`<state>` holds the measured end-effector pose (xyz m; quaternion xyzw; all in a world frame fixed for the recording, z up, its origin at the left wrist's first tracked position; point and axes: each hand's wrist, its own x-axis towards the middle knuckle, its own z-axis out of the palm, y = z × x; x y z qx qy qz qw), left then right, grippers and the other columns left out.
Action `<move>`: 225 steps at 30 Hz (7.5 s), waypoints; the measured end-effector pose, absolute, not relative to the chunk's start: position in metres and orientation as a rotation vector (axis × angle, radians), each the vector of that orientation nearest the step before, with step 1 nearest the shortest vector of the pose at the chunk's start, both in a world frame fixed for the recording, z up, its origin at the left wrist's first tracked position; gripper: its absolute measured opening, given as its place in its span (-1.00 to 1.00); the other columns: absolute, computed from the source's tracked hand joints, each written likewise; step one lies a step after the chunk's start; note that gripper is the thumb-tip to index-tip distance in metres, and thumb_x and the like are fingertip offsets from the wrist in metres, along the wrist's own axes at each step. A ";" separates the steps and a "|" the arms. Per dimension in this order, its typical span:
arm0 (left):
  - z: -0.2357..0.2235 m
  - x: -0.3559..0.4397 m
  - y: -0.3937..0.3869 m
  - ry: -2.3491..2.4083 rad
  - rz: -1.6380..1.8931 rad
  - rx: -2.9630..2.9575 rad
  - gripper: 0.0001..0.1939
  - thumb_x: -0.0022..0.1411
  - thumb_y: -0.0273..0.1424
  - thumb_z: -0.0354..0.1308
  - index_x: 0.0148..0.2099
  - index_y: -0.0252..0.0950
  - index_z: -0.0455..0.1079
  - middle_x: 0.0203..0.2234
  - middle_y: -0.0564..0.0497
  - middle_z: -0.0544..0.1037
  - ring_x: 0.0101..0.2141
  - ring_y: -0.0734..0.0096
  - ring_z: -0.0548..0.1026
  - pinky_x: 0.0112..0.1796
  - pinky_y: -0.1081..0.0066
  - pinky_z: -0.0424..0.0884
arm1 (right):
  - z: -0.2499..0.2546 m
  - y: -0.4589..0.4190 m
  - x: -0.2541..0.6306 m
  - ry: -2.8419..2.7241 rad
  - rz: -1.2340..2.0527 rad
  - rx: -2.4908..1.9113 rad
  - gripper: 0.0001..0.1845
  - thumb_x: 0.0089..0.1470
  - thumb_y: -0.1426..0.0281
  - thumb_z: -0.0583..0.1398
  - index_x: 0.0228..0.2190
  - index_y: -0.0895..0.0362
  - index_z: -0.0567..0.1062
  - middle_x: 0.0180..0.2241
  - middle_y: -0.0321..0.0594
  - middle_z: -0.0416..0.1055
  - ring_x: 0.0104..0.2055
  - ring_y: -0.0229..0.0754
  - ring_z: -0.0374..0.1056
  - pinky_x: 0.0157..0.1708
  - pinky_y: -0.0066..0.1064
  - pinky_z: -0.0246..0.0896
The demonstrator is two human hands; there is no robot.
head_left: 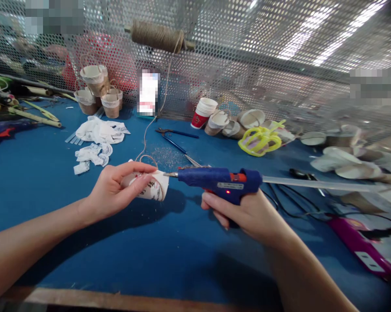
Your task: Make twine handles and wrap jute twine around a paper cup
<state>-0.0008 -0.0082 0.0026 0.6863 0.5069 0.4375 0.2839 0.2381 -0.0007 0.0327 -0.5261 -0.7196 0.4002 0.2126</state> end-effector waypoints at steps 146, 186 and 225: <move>-0.005 -0.001 -0.012 1.266 1.429 2.168 -0.81 0.14 -0.41 0.04 -0.26 -0.34 0.45 -0.69 0.12 0.48 -0.70 0.61 0.33 -0.65 0.63 0.26 | 0.028 0.016 0.246 -1.541 1.572 -1.284 -0.72 -0.01 0.25 0.16 -0.55 0.22 0.44 -0.82 -0.42 0.15 -0.78 -0.45 0.04 -0.77 -0.59 -0.10; -0.013 0.005 -0.018 1.047 1.168 2.112 -0.62 0.19 -0.44 -0.03 0.08 -0.33 0.19 -0.21 -0.07 0.52 -0.42 0.53 0.47 -0.40 0.58 0.39 | 0.021 0.014 0.178 -2.031 1.433 -0.927 -0.66 0.04 0.21 0.11 -0.23 0.18 0.45 -0.23 -0.18 0.43 -0.21 -0.22 0.33 -0.17 -0.34 0.19; -0.008 0.015 -0.022 1.032 1.039 1.496 -0.61 0.11 -0.33 0.13 0.00 -0.30 0.29 -0.57 0.11 0.39 -0.61 0.59 0.32 -0.58 0.61 0.30 | 0.020 0.008 0.199 -1.954 0.952 -1.163 -0.65 -0.05 0.16 0.19 -0.62 0.19 0.37 -0.55 -0.31 0.29 -0.51 -0.36 0.14 -0.51 -0.47 0.06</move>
